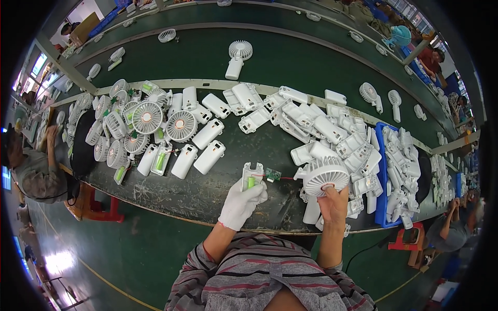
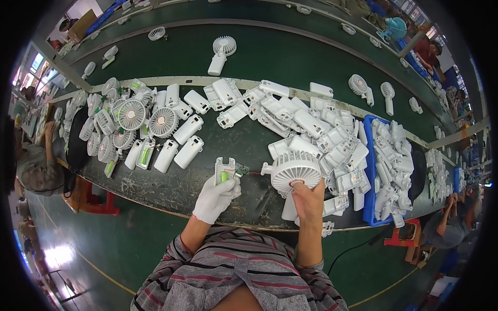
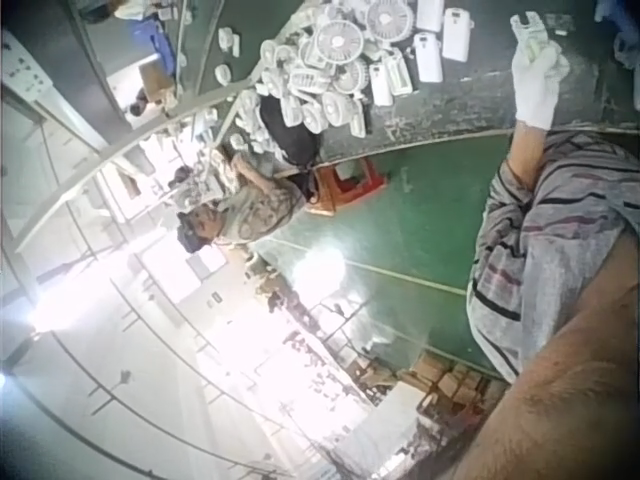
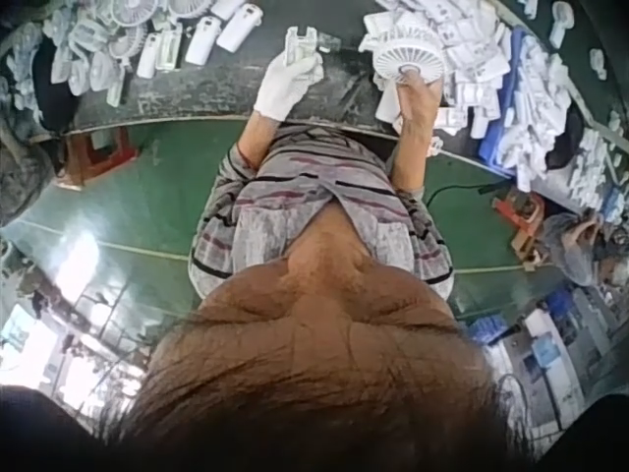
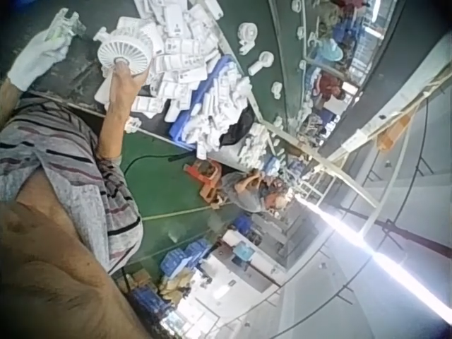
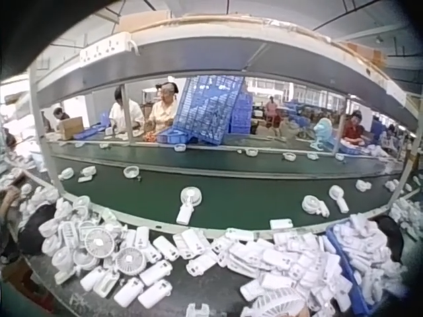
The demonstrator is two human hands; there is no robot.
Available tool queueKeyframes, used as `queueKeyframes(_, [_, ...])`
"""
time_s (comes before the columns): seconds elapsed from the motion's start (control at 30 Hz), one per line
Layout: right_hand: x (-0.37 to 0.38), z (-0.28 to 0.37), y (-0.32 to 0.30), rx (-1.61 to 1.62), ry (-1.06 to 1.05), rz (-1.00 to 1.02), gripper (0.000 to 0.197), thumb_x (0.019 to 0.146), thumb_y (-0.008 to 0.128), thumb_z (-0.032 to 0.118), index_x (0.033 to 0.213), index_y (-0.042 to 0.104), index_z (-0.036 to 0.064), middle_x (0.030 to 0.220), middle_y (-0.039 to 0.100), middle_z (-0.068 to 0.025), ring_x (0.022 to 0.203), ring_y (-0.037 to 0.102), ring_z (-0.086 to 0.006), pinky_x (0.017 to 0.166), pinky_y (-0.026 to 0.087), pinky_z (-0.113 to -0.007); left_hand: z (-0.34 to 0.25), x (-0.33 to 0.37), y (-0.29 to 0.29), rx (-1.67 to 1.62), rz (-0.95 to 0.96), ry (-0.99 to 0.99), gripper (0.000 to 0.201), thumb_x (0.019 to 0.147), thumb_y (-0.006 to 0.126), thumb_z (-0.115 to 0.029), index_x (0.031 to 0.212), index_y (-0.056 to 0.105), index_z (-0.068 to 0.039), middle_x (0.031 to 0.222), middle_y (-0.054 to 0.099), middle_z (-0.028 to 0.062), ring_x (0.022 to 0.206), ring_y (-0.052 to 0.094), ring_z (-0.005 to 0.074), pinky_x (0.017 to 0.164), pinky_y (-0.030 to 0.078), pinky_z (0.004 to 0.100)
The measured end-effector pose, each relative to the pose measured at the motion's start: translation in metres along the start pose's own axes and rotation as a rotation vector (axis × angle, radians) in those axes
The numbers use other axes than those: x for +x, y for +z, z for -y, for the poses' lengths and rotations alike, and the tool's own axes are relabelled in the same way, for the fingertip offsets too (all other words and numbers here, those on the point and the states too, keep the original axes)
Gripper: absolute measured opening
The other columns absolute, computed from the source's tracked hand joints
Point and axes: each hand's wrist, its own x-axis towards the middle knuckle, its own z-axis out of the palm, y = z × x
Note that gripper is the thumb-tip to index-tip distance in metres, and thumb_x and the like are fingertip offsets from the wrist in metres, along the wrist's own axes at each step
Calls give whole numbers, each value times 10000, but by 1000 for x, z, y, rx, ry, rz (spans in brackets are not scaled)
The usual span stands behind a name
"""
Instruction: The person assembles portable electric fans by placing batteries and circuit boards into the handle casings, attaching the fan heads, and snapping the plastic housing covers together.
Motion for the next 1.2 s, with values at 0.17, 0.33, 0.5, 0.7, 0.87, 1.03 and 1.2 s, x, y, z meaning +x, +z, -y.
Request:
queueKeyframes(0.17, [-14,-13,-14,-100,16,127,589,623,681,-13,1170,462,-26,1067,587,-118,941,594,-185,843,474,-311,-4,4,19,-427,-14,-26,377,866,617,-191,1181,493,-26,884,558,31,726,527,123,728,444,268])
queueKeyframes(0.33, [-18,-33,-9,-438,149,476,672,558,811,36,1151,495,36,1136,573,-94,1049,546,-176,907,425,-308,-7,12,11,-312,-123,-12,393,860,608,-150,1204,469,-16,840,544,33,671,520,127,605,438,261])
queueKeyframes(0.5, [3,-39,-38,-576,173,365,712,573,823,63,1195,480,7,1094,574,-56,1004,550,-132,878,439,-271,-5,11,11,-157,-258,34,363,827,558,-10,1178,474,27,801,558,51,657,573,158,598,474,278])
queueKeyframes(0.7, [49,-20,-37,-459,272,340,693,611,740,8,1244,458,-14,1052,594,-52,949,573,-124,851,456,-267,3,8,12,-41,-260,15,335,809,560,17,1141,518,35,827,580,60,711,620,173,641,496,279])
queueKeyframes(0.87, [63,-15,-39,-422,350,404,640,646,732,-16,1235,481,-6,1068,594,-50,948,572,-117,836,462,-257,9,12,14,-47,-195,-13,326,819,555,13,1140,506,49,832,580,63,731,628,181,652,500,289])
queueKeyframes(1.03, [78,-6,-24,-645,394,598,695,628,753,-30,1259,465,9,1083,587,-32,978,549,-109,840,462,-264,8,14,12,-41,-203,53,324,814,517,57,1134,471,63,825,544,82,698,584,188,646,503,324])
queueKeyframes(1.2, [99,-1,-27,-608,421,799,601,667,776,38,1200,500,29,1078,577,-22,995,530,-102,856,445,-261,19,22,15,-14,-193,76,312,811,498,65,1123,486,55,859,538,71,723,572,166,655,494,306])
